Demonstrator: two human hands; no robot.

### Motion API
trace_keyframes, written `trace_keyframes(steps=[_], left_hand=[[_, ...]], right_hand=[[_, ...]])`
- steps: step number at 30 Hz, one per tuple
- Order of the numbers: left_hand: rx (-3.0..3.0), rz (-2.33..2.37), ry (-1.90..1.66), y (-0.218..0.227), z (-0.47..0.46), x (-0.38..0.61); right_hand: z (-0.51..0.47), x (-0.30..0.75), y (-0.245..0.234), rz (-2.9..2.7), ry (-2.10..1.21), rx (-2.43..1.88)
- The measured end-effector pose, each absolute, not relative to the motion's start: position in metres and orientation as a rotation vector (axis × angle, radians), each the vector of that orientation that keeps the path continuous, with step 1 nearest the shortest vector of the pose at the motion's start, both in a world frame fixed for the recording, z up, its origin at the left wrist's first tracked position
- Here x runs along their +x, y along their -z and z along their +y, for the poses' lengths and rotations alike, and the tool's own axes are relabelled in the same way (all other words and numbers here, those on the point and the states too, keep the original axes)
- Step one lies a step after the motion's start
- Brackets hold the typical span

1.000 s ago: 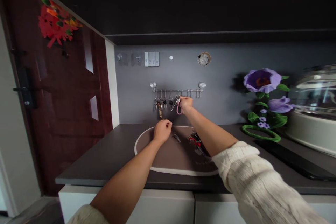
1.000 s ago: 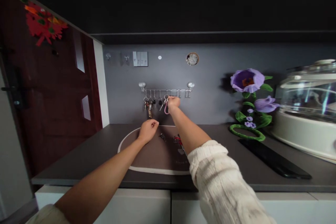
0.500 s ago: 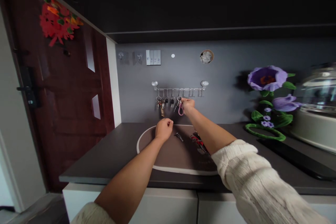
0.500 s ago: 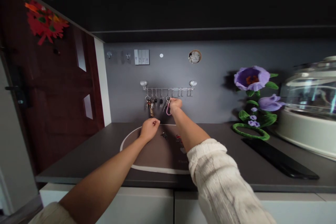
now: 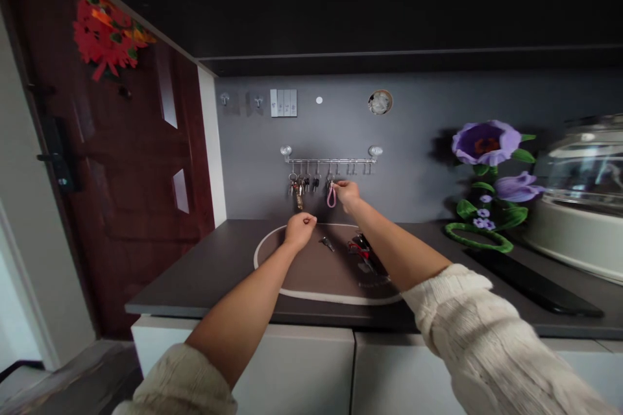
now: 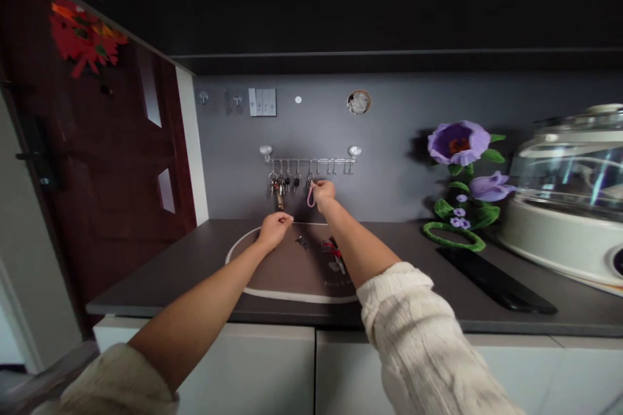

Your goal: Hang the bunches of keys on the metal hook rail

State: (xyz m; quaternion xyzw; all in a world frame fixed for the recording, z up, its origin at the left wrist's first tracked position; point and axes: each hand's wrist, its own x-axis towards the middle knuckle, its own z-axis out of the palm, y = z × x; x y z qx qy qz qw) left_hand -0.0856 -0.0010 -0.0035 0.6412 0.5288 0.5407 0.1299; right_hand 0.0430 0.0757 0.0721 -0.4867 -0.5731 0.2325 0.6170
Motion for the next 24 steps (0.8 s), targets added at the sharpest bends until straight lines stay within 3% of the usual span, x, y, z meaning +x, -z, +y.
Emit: trace_keyframes(steps=[8, 16, 24], left_hand=[[1.739, 1.368, -1.462, 0.001, -0.014, -0.087], [1.994, 1.326, -1.271, 0.006, -0.017, -0.092], [2.199, 1.369, -1.045, 0.010, -0.012, -0.094]], right_hand=[[0.019, 0.046, -0.051, -1.540, -0.590, -1.220], [0.003, 0.060, -0.012, -2.050, -0.290, -1.331], [-0.003, 0.068, -0.007, -2.262, -0.141, -1.387]])
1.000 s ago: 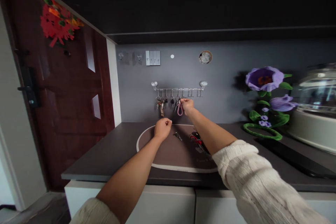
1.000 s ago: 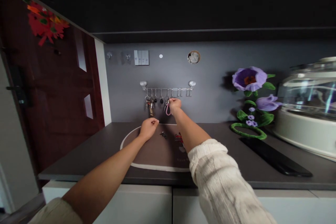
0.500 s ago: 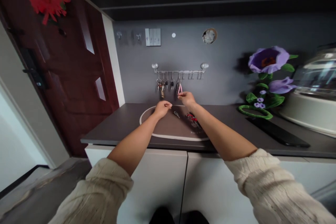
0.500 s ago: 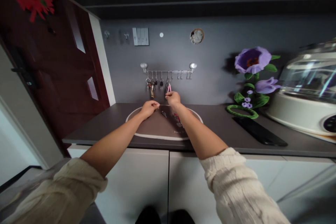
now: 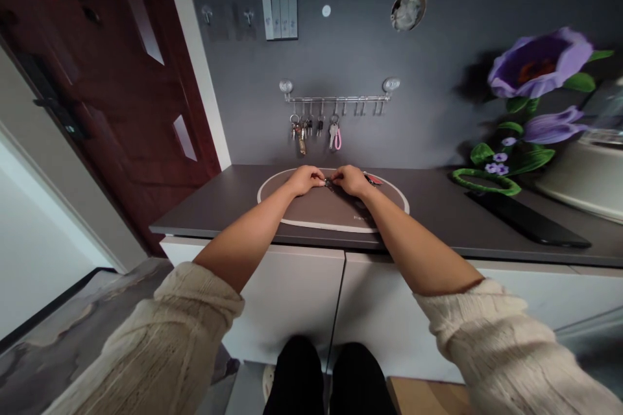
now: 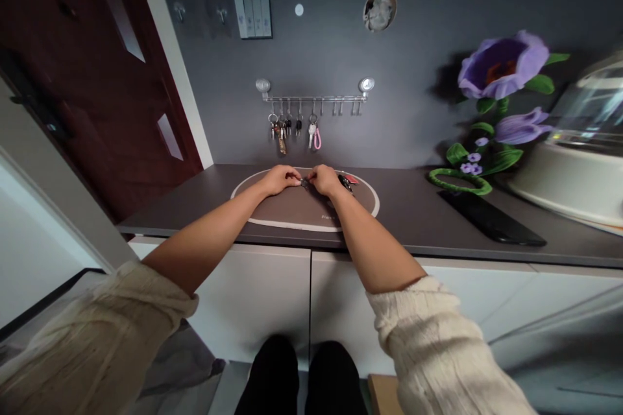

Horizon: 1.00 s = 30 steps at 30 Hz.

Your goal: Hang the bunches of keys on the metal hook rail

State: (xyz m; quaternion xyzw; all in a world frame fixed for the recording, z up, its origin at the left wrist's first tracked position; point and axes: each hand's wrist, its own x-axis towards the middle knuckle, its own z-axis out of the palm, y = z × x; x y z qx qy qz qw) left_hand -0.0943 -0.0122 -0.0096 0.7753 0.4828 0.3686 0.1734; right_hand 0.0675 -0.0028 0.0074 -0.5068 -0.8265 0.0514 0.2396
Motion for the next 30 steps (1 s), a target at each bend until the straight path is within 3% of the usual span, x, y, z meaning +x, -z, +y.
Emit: trace_keyframes(steps=[11, 30], left_hand=[[2.367, 1.465, -1.056, 0.009, -0.011, -0.095], [1.733, 1.278, -1.381, 0.004, -0.015, -0.084]], right_hand=[[-0.002, 0.064, -0.007, -2.258, -0.157, -1.391], [0.003, 0.060, -0.001, -1.960, -0.589, -1.176]])
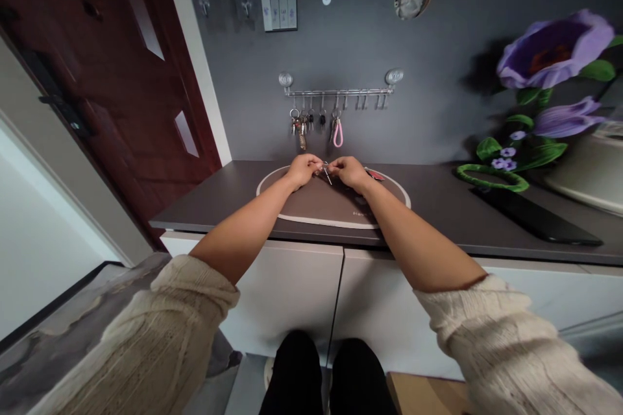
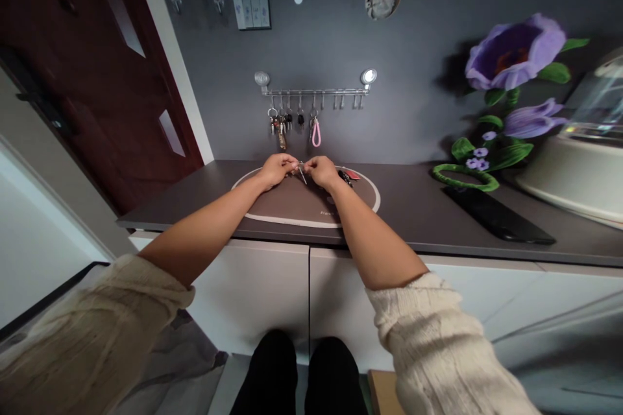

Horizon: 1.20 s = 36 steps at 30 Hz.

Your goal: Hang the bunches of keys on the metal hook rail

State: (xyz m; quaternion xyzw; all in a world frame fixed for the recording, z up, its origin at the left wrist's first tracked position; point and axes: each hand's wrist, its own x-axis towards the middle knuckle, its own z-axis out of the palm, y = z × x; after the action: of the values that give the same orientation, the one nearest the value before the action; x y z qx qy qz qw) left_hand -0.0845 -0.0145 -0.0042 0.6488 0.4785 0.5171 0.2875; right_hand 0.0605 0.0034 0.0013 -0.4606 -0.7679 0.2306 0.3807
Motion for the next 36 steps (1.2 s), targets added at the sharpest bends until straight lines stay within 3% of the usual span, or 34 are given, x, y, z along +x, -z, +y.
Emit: trace_keyframes(steps=[21, 36], left_hand=[[1.521, 1.063, -1.502, 0.000, -0.014, -0.081], [1.537, 1.100, -1.499, 0.004, -0.019, -0.073]], right_hand=[[-0.004, 0.058, -0.012, -1.508, -1.065, -0.872], [-0.009, 0.063, -0.017, -1.545, -0.864, -0.914]])
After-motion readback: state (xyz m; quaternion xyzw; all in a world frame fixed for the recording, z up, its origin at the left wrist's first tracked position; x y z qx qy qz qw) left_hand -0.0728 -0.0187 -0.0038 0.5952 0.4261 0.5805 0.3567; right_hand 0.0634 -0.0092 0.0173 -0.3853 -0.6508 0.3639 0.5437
